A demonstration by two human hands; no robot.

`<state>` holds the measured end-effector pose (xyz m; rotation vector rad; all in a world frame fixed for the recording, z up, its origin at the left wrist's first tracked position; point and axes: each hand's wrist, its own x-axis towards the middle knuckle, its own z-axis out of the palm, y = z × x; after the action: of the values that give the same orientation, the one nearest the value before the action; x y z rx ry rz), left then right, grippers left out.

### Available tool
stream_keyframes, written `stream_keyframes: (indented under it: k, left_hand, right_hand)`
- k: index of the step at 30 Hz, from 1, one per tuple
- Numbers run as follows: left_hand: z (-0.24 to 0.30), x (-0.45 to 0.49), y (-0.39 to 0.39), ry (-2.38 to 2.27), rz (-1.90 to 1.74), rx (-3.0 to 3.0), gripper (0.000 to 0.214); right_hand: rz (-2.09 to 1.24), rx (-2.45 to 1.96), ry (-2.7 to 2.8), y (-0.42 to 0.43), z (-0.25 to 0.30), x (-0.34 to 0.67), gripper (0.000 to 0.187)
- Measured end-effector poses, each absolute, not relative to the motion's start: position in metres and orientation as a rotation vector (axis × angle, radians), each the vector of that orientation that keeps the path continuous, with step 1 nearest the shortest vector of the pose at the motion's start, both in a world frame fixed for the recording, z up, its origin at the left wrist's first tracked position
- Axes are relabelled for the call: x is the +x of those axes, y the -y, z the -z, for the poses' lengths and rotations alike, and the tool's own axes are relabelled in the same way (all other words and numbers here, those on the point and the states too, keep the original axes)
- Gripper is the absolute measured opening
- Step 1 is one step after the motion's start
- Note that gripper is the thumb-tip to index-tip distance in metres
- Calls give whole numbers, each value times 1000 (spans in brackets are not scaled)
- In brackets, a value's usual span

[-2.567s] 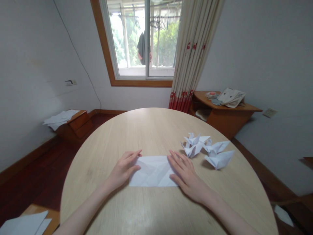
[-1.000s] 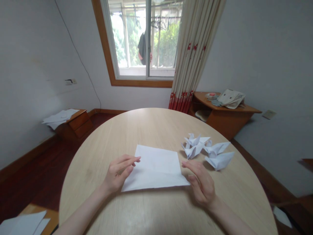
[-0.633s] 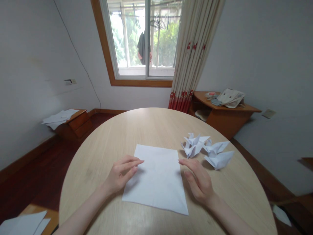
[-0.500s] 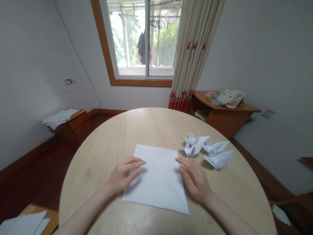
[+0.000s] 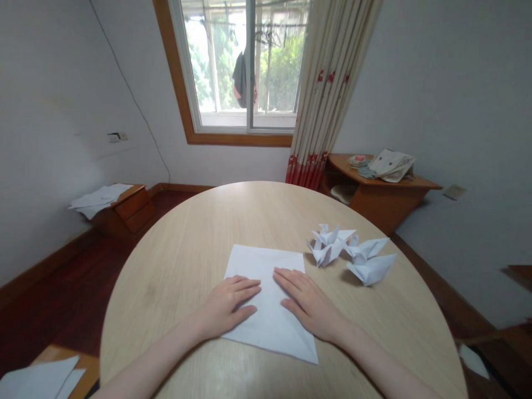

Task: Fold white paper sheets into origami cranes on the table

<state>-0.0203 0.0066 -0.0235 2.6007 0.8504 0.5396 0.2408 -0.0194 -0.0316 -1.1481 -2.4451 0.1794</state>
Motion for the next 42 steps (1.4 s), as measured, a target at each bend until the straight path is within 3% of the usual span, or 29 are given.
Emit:
stream_keyframes:
  k: [17, 31, 42]
  left_hand:
    - [23, -26, -12, -767, -371, 2580, 61]
    - [35, -38, -27, -781, -437, 2473, 46]
    - [30, -34, -25, -778, -406, 2524, 41]
  right_hand:
    - [-350, -1092, 2674, 25, 21, 235, 56]
    - [-597, -1043, 2712, 27, 13, 234, 98]
    - [-615, -1018, 2748, 29, 10, 230, 99]
